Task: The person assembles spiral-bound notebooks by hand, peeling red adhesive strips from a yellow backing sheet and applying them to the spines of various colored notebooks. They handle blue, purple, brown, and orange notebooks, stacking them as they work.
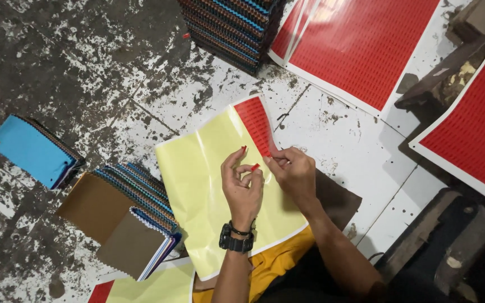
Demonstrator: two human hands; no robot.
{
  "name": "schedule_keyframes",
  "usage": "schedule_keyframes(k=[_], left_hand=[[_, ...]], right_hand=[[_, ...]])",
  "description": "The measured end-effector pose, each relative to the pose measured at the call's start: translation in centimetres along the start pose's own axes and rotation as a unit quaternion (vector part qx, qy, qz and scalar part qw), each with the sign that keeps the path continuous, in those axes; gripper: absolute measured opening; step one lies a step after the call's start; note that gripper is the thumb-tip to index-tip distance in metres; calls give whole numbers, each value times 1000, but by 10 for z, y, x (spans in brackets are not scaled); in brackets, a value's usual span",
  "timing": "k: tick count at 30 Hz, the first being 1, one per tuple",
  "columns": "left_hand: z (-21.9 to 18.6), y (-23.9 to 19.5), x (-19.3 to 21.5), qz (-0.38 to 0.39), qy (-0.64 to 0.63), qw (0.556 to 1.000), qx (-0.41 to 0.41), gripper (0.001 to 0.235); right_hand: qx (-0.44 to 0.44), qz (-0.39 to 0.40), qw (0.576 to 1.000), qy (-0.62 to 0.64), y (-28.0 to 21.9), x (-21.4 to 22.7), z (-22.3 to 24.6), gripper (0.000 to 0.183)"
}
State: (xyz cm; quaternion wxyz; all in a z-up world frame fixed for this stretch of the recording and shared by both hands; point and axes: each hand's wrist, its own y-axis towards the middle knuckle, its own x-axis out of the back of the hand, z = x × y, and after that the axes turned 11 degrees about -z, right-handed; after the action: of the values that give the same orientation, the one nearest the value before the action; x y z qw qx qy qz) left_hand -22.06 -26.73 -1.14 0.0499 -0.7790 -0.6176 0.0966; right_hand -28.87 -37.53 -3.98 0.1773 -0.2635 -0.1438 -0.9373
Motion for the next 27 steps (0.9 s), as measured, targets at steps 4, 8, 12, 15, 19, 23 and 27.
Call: schedule_keyframes(k=[4, 8, 12, 15, 19, 23, 27], left_hand=[[-7, -1, -1, -5, 5, 1000, -9, 55], [-11, 2, -4, -12, 9, 999, -43, 56], [-16, 9, -8, 26, -10, 998, -64, 64], [-2, 12, -11, 44, -36, 998, -40, 60], [4, 17, -13, 23, -34, 997, -58, 60], [19, 16, -12, -27, -49, 994, -92, 56], [28, 14, -11, -64, -82, 991, -89, 57]], right_hand=[[70, -54, 995, -42, -8, 2, 6, 13], [47, -9, 999, 8, -9, 7, 0, 14], [-153, 142, 955, 210, -3, 28, 3, 23], [-172, 188, 943, 214, 2, 29, -2, 31], [-242, 161, 945, 150, 12, 17, 4, 32], [-86, 110, 990, -25, 24, 5, 16, 26], [-1, 83, 994, -68, 19, -6, 14, 22]])
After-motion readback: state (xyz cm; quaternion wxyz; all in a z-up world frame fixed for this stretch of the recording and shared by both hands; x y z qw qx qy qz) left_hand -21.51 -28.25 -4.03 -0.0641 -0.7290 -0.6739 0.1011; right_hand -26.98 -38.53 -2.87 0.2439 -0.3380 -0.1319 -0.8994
